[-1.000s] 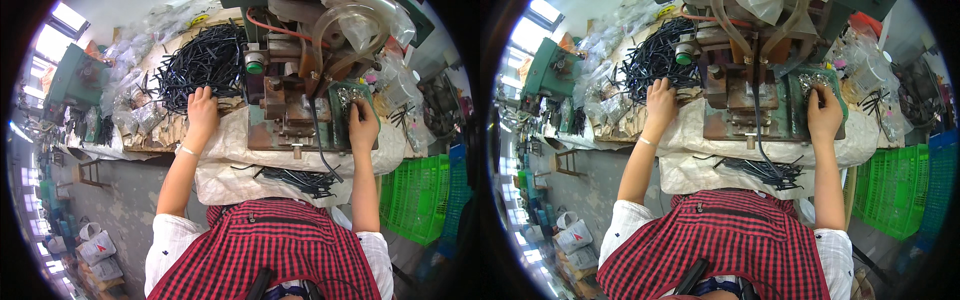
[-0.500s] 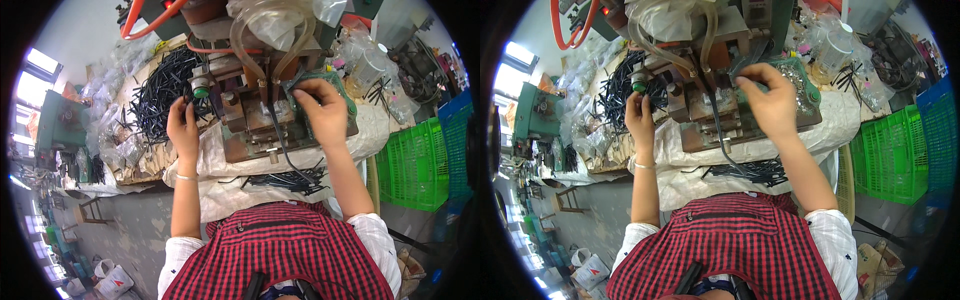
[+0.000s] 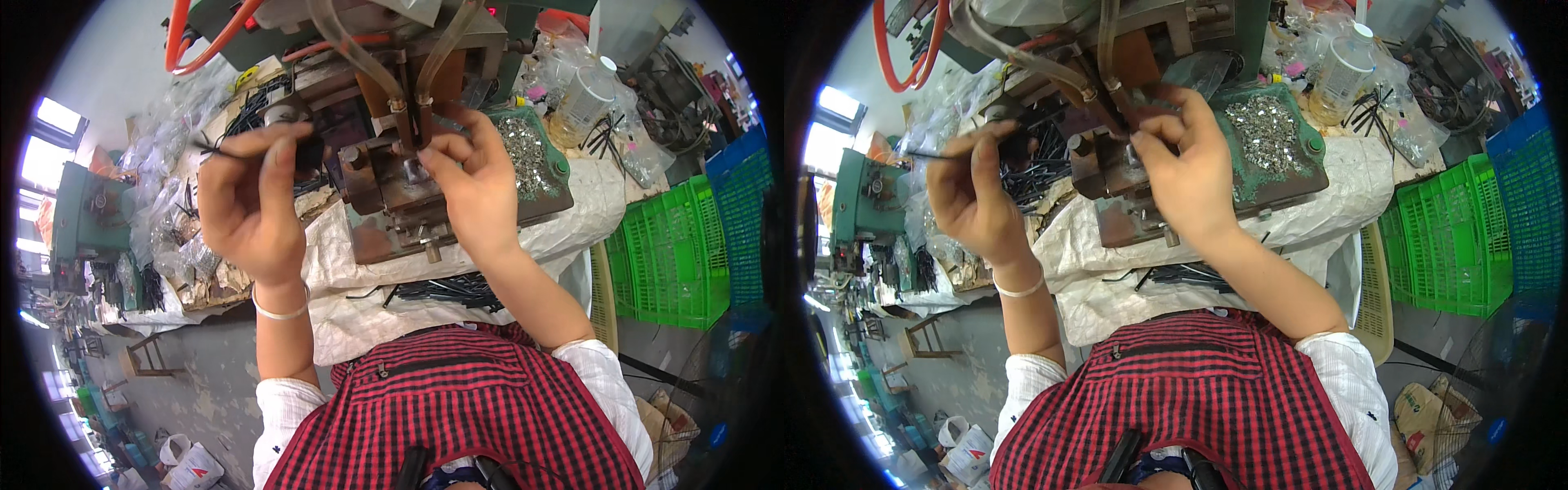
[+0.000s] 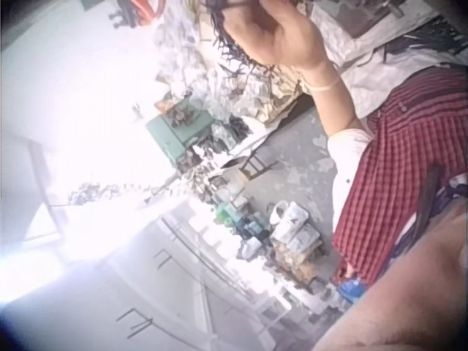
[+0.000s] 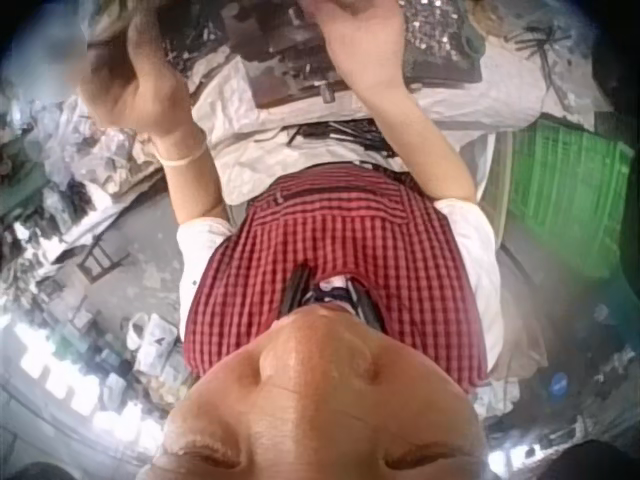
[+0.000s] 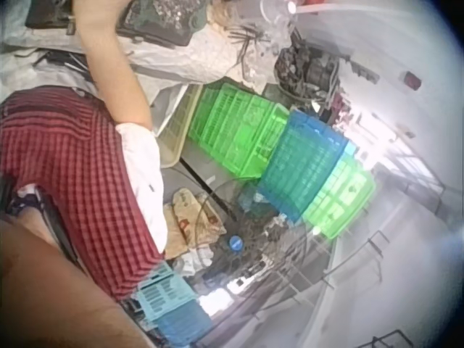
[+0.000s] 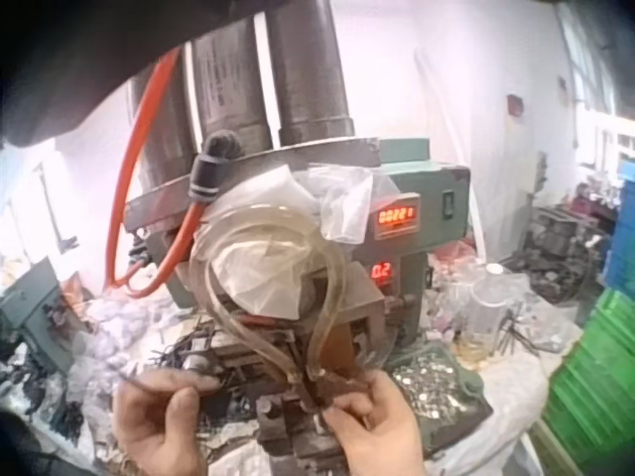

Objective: The person repeatedly picks black cable segments and small metal connectors from piles on the workbench, inserts the connector into the cable end, and places the assembled unit into a green basket. The process is continuous and repetitive throughout the clip.

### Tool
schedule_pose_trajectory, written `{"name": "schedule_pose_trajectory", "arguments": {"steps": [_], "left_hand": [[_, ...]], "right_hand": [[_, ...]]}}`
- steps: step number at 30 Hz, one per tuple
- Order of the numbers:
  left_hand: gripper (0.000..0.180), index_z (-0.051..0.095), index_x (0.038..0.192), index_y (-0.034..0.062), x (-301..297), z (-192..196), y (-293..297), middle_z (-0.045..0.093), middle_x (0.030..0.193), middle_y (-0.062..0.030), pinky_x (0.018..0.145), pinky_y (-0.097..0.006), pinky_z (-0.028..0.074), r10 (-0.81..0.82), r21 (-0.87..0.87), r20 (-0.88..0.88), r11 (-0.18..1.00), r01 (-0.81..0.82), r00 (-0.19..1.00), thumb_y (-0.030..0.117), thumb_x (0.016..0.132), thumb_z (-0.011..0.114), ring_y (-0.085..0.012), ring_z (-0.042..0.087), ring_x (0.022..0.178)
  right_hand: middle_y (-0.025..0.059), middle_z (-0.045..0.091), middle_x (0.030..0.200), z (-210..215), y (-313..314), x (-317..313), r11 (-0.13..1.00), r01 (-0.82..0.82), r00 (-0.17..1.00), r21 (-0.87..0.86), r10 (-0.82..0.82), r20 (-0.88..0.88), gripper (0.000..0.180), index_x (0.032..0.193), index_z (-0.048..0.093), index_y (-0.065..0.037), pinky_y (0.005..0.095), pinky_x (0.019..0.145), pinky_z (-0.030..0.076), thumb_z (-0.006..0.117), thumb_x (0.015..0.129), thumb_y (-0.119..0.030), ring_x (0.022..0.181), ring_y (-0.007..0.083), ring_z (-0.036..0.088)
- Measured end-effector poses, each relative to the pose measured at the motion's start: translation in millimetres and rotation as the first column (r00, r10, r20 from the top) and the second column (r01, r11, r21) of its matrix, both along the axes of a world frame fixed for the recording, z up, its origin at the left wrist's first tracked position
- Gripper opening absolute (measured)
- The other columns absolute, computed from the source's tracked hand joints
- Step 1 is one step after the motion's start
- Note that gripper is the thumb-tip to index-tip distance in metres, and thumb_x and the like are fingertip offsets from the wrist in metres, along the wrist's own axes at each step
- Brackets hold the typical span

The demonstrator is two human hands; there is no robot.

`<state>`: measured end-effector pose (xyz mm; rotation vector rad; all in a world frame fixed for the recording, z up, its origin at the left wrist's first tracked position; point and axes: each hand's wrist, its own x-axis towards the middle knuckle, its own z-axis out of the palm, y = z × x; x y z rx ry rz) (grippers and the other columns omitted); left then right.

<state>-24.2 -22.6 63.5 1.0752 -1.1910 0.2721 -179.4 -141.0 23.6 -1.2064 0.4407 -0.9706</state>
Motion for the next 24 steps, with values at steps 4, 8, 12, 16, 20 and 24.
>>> {"name": "schedule_pose_trajectory", "arguments": {"steps": [4, 8, 12, 16, 20, 24], "left_hand": [[0.019, 0.064, 0.100, -0.0007, -28.9, -13.5, 8.9, 0.074, 0.091, -0.0167, 0.077, -0.036, 0.060, 0.003, 0.141, 0.360, 0.988, -0.058, 0.933, -0.012, 0.085, 0.068, -0.0277, 0.073, 0.084], [0.020, 0.071, 0.089, 0.0048, -56.0, -29.8, -2.8, 0.076, 0.099, -0.0131, 0.050, -0.028, 0.047, -0.090, 0.218, 0.602, 0.974, -0.055, 0.793, 0.006, 0.074, 0.084, -0.0167, 0.062, 0.060], [0.023, 0.070, 0.089, 0.0075, -56.5, -43.2, -14.8, 0.075, 0.101, -0.0122, 0.045, -0.025, 0.041, 0.011, 0.106, 0.720, 0.986, -0.125, 0.694, 0.010, 0.073, 0.086, -0.0125, 0.057, 0.054], [0.023, 0.070, 0.089, 0.0086, -52.0, -50.6, -12.0, 0.075, 0.100, -0.0114, 0.045, -0.024, 0.040, -0.003, 0.111, 0.727, 0.987, -0.114, 0.686, 0.010, 0.072, 0.086, -0.0114, 0.056, 0.053], [0.023, 0.071, 0.094, 0.0081, -54.7, -52.3, -11.2, 0.075, 0.108, -0.0124, 0.044, -0.025, 0.040, -0.004, 0.115, 0.685, 0.988, -0.102, 0.728, 0.007, 0.074, 0.082, -0.0125, 0.056, 0.053], [0.027, 0.074, 0.101, 0.0071, -60.8, -58.5, 28.7, 0.075, 0.116, -0.0144, 0.049, -0.028, 0.042, -0.001, 0.243, 0.604, 0.952, -0.184, 0.797, 0.008, 0.076, 0.082, -0.0146, 0.054, 0.054]], "right_hand": [[0.0172, 0.071, 0.115, 10.9, 4.1, -25.7, 0.926, 0.017, 0.983, -0.377, -0.084, -0.163, 0.047, 0.138, 0.051, 0.003, 0.0316, 0.096, 0.051, 0.062, 0.092, 0.001, 0.107, 0.0229, 0.070], [0.0213, 0.068, 0.121, -41.0, -67.1, -49.3, 0.521, 0.025, 0.680, -0.853, -0.634, -0.368, 0.030, 0.114, 0.072, -0.004, 0.0488, 0.107, 0.046, 0.070, 0.084, -0.008, 0.124, 0.0415, 0.059], [0.0223, 0.066, 0.123, -98.9, -98.7, -84.6, 0.445, 0.010, 0.430, -0.896, -0.810, -0.398, 0.023, 0.104, 0.074, -0.005, 0.0502, 0.107, 0.045, 0.076, 0.082, -0.012, 0.128, 0.0438, 0.055], [0.0203, 0.068, 0.121, -104.5, -104.3, -86.2, 0.420, 0.023, 0.478, -0.907, -0.802, -0.359, 0.017, 0.096, 0.075, -0.006, 0.0497, 0.105, 0.046, 0.077, 0.081, -0.012, 0.127, 0.0416, 0.057], [0.0176, 0.071, 0.111, -96.0, -103.4, -74.6, 0.336, 0.065, 0.485, -0.940, -0.834, -0.264, 0.010, 0.090, 0.072, -0.005, 0.0477, 0.095, 0.051, 0.073, 0.082, -0.010, 0.112, 0.0383, 0.064], [0.0151, 0.072, 0.096, -92.6, -100.5, -72.9, 0.515, 0.163, 0.490, -0.841, -0.782, -0.384, 0.010, 0.094, 0.071, -0.004, 0.0418, 0.081, 0.053, 0.070, 0.088, -0.012, 0.089, 0.0333, 0.068]]}}
